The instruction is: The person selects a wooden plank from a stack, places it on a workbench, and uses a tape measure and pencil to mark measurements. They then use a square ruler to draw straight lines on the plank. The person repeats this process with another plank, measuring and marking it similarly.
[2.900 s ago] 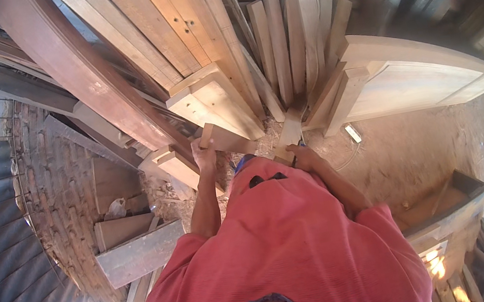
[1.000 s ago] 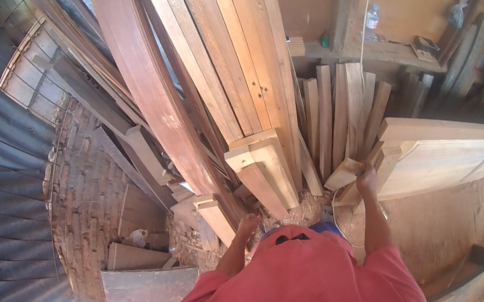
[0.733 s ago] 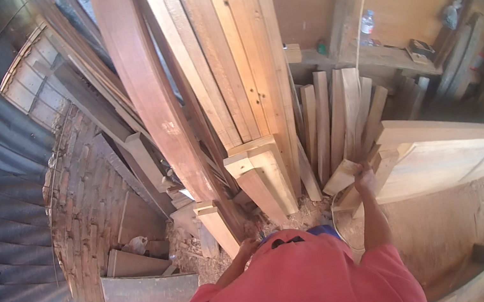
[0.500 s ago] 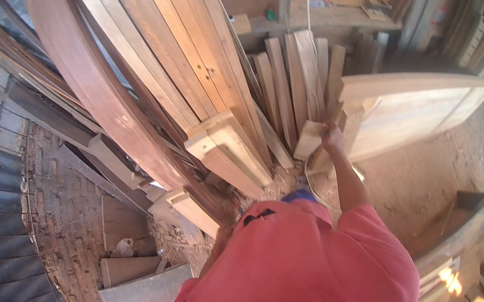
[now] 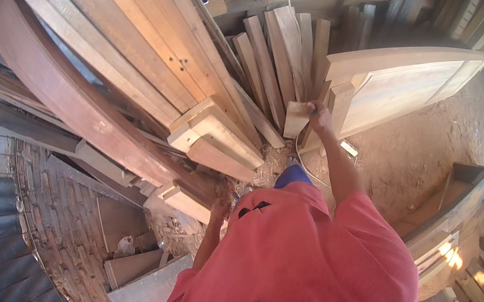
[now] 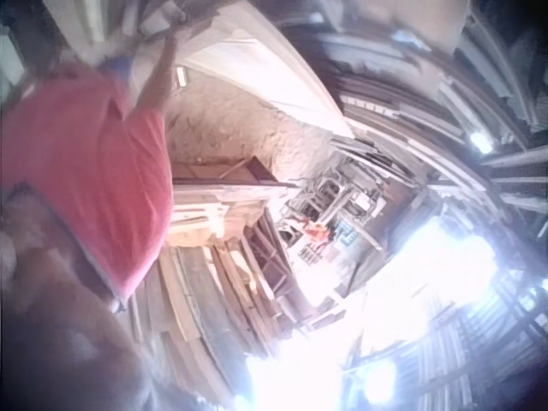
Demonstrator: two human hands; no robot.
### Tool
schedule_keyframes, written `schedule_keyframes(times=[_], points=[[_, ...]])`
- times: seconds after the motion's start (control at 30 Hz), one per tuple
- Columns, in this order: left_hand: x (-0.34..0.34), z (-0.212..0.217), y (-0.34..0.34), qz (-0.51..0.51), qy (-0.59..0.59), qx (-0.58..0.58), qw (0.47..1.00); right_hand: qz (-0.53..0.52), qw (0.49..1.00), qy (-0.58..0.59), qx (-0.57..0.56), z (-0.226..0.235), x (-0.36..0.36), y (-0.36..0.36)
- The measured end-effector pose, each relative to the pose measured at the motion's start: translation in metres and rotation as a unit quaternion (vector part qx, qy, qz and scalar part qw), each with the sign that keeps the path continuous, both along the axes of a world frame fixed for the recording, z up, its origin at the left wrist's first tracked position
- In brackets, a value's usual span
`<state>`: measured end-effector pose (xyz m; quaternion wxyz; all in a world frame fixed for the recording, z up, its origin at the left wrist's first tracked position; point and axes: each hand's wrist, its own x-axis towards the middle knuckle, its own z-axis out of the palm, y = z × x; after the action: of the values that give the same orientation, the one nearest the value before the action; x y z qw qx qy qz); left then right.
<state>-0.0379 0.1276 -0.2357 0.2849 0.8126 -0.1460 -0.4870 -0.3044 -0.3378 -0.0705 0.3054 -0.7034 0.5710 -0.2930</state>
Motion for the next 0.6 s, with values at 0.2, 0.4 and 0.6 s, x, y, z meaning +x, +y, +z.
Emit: schedule_keyframes(times=[0.2, 0.4, 0.6], points=[[-0.030, 0.080, -0.110, -0.133, -0.122, -0.111, 0.977, 0.089, 0.996, -0.001, 0.014, 0.005, 0.008, 0.040], [-0.063, 0.161, -0.245, -0.205, -0.267, -0.287, 0.897, 0.185, 0.978, 0.022, 0.092, 0.019, 0.009, 0.069], [-0.065, 0.181, -0.328, -0.426, -0.296, -0.297, 0.802, 0.234, 0.958, -0.009, 0.164, 0.003, 0.004, 0.065]])
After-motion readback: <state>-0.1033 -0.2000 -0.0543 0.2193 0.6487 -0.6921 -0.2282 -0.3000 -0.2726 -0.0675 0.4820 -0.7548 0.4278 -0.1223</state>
